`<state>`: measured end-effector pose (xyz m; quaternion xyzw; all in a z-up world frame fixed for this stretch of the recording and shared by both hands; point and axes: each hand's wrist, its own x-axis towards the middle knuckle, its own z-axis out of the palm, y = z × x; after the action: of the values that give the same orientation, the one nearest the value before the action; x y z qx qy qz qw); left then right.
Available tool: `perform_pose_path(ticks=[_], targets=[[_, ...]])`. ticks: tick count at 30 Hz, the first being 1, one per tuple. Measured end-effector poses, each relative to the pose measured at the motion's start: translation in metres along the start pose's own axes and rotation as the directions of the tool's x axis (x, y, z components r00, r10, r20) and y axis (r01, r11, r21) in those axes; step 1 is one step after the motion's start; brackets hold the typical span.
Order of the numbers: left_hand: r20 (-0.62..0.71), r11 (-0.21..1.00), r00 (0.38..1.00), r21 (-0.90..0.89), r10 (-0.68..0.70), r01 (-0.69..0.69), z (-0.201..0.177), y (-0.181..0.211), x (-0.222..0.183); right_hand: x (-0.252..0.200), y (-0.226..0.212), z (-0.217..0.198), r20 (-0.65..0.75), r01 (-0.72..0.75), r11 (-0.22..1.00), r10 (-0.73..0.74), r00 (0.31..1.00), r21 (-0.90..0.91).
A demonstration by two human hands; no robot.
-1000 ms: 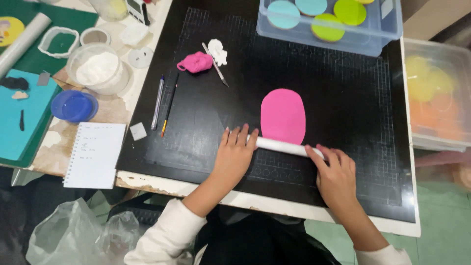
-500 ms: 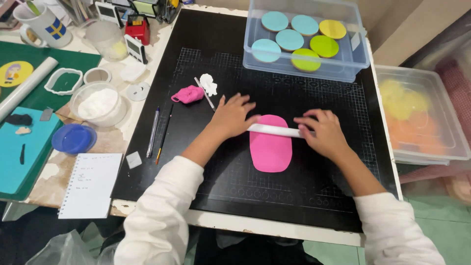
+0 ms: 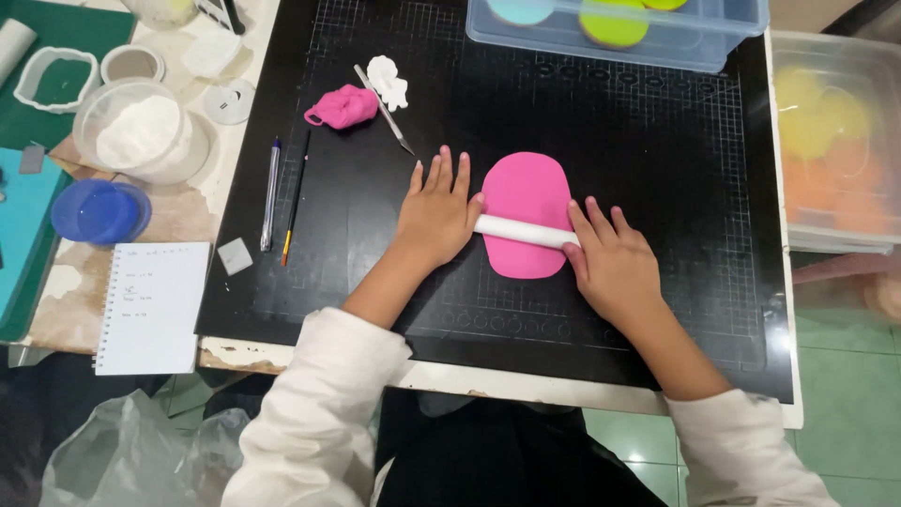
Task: Kneading a piece of pink fondant and rolling it flat using a rolling pin on a work mat.
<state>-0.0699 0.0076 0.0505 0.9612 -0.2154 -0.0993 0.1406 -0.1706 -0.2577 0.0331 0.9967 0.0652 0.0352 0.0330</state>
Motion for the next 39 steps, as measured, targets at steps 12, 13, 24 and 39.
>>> perform_pose_path(ticks=[12, 13, 24, 39], targets=[[-0.364, 0.987, 0.921, 0.127, 0.142, -0.102, 0.045, -0.002, -0.091, -0.087, -0.017, -0.003, -0.26, 0.1, 0.972, -0.155, 0.953, -0.213], [-0.365, 0.987, 0.921, 0.128, 0.14, -0.099, 0.051, -0.003, -0.099, -0.091, -0.012, 0.001, -0.261, 0.102, 0.972, -0.157, 0.952, -0.212], [-0.384, 0.9, 0.832, 0.338, 0.4, -0.277, 0.017, -0.018, 0.008, 0.02, 0.075, 0.01, -0.301, 0.103, 0.994, -0.113, 0.947, -0.049], [0.029, 0.998, 1.0, -0.066, 0.004, -0.002, -0.024, 0.029, 0.045, 0.097, 0.057, 0.005, 0.107, -0.033, 0.98, 0.012, 0.994, 0.198]])
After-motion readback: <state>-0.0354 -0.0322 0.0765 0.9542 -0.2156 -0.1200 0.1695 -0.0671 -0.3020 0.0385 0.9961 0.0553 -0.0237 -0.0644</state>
